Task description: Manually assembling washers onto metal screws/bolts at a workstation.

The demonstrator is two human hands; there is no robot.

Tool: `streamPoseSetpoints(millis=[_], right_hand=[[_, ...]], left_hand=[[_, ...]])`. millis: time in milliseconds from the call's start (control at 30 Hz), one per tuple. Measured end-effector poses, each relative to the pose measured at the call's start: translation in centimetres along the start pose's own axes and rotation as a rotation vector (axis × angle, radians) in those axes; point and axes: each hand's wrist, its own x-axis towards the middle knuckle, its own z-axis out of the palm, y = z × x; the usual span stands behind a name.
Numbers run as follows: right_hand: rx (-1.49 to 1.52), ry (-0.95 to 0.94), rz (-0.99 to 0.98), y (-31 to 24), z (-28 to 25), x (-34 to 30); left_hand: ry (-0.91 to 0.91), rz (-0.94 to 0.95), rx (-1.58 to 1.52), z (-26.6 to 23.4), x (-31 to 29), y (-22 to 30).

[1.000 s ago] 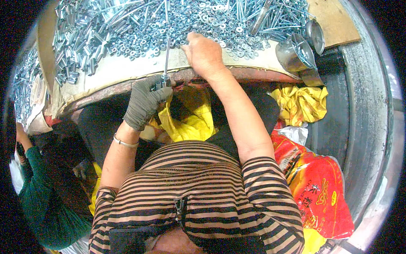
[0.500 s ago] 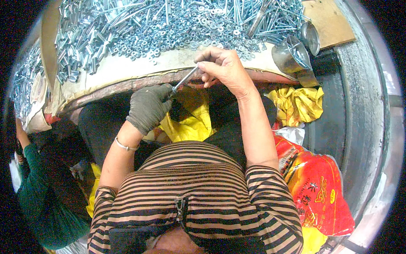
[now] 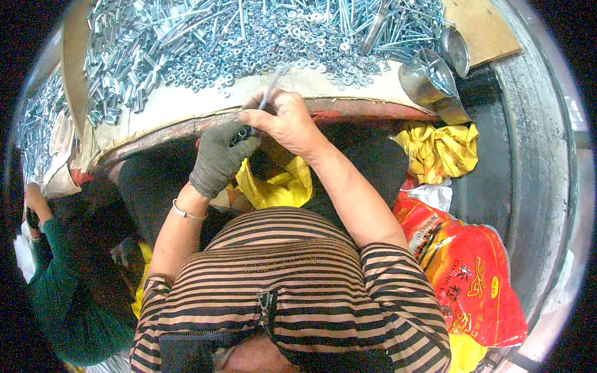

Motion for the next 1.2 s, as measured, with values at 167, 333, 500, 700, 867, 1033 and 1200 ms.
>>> streamPoseSetpoints(millis=[167,333,500,700,867,1033,1200], right_hand=[[0.074,-0.078,-0.226,0.1,2.7,1.3],[0.057,0.051,-0.356,-0.9,2.0,-1.1],[0.238,0.116,-0.221,-1.0,1.7,-0.4],[0.14,0.344,-0.027,0.6,-0.8,-1.1],[-0.089,0.186,-0.146,0.1,-0.1,-0.4],[-0.301,0.158,-0.078,0.2,-1.6,-0.5],[0.024,0.208,-0.255,0.3,-1.0,-0.7]], left_hand=[[0.178,-0.022,-0.119,-0.6,-0.2,0.8],[0.314,-0.229,-0.017,-5.3,1.4,-0.2],[0.133,0.016,0.033,-1.9,0.1,1.3],[0.026,-0.115,0.134,-1.0,0.5,0.9],[0.092,0.058,0.171,1.0,-0.3,0.1],[0.08,0.153,0.405,1.1,-0.1,-0.4],[0.13,0.23,0.396,1.6,-0.3,-0.3]])
